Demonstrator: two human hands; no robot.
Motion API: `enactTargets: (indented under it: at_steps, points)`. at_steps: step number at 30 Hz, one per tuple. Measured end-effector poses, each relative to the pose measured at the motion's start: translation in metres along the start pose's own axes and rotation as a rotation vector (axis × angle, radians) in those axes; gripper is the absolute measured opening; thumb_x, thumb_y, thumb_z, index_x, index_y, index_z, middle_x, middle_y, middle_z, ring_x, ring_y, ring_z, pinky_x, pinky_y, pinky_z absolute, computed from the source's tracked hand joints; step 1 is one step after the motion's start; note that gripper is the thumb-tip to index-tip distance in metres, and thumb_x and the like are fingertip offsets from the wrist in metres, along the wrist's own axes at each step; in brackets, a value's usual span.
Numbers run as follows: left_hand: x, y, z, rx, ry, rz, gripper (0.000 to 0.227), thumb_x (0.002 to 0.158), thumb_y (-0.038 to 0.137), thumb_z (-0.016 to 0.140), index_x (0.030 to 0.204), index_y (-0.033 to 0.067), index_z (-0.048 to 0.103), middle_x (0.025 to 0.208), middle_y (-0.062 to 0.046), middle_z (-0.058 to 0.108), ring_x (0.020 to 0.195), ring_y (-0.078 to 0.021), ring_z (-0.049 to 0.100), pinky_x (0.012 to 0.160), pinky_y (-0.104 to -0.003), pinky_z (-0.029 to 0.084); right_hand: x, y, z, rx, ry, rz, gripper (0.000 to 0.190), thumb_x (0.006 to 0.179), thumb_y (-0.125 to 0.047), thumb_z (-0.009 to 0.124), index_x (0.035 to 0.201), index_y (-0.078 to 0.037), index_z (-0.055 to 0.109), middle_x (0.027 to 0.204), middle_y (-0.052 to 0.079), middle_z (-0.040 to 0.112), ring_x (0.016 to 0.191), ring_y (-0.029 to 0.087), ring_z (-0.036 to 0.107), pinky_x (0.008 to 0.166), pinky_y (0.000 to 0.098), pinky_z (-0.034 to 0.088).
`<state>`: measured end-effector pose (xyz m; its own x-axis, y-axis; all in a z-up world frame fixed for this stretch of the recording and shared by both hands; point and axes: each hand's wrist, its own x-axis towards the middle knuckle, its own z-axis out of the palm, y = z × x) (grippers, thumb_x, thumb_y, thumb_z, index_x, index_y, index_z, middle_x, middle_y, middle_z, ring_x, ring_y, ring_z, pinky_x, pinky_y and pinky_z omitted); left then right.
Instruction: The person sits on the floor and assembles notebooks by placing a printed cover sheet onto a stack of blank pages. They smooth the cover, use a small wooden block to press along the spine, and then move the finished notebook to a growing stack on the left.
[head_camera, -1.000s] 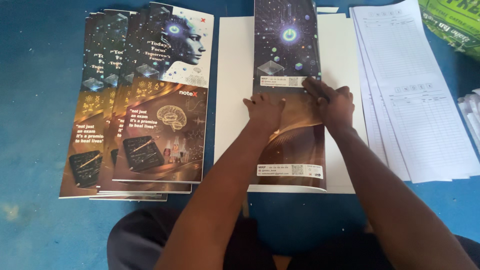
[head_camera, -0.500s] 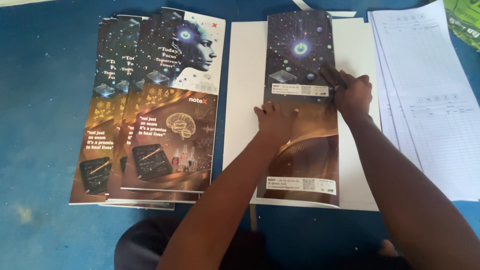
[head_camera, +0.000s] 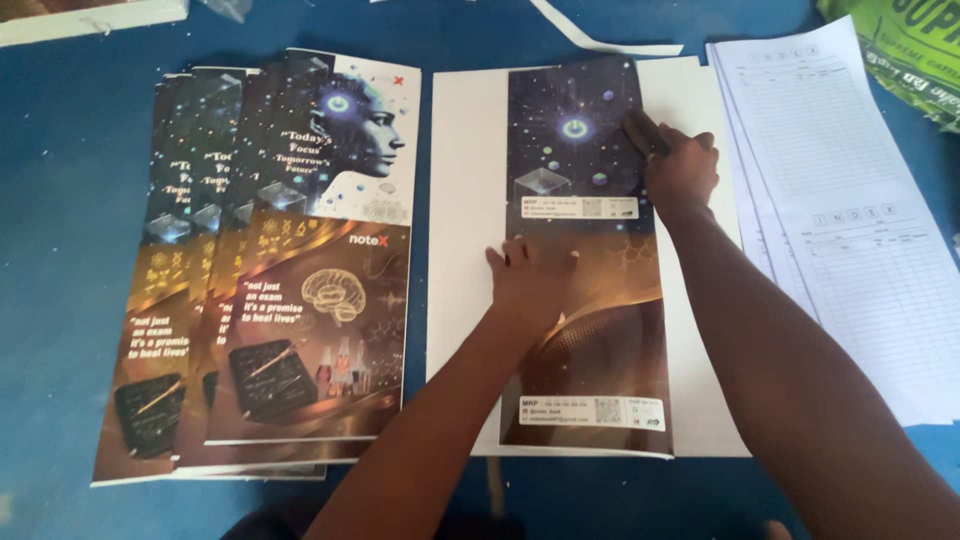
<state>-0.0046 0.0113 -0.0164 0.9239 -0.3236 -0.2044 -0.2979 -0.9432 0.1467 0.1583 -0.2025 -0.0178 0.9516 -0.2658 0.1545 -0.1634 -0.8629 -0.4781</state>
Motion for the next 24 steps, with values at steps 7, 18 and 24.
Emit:
enactTargets:
  at_steps: [7,18,24]
  points:
    - [0.003,-0.002,0.008,-0.025,0.094,0.004,0.089,0.072,0.037,0.084,0.15,0.0315,0.044,0.146,-0.039,0.037,0.138,-0.0585,0.031,0.105,-0.079,0.025,0.035,-0.008,0.014,0.005,0.038,0.01,0.049,0.09,-0.012,0.07,0.137,-0.022,0.068,0.13,0.019,0.054,0.123,0.041,0.052,0.101,0.0572,0.046]
    - [-0.004,-0.003,0.0,-0.062,0.09,0.018,0.093,0.067,0.039,0.089,0.15,0.0304,0.047,0.146,-0.041,0.036,0.137,-0.0581,0.033,0.106,-0.076,0.029,0.081,-0.008,0.035,-0.006,0.07,-0.018,0.049,0.089,-0.013,0.073,0.138,-0.022,0.067,0.132,0.018,0.053,0.124,0.04,0.051,0.101,0.0557,0.046]
    - [-0.005,-0.003,-0.004,-0.106,0.028,-0.001,0.092,0.072,0.041,0.087,0.152,0.0323,0.043,0.151,-0.042,0.025,0.141,-0.0587,0.025,0.108,-0.075,0.026,0.094,-0.012,0.035,-0.036,0.029,-0.03,0.05,0.092,-0.012,0.07,0.14,-0.023,0.067,0.133,0.021,0.051,0.124,0.042,0.051,0.1,0.0566,0.047]
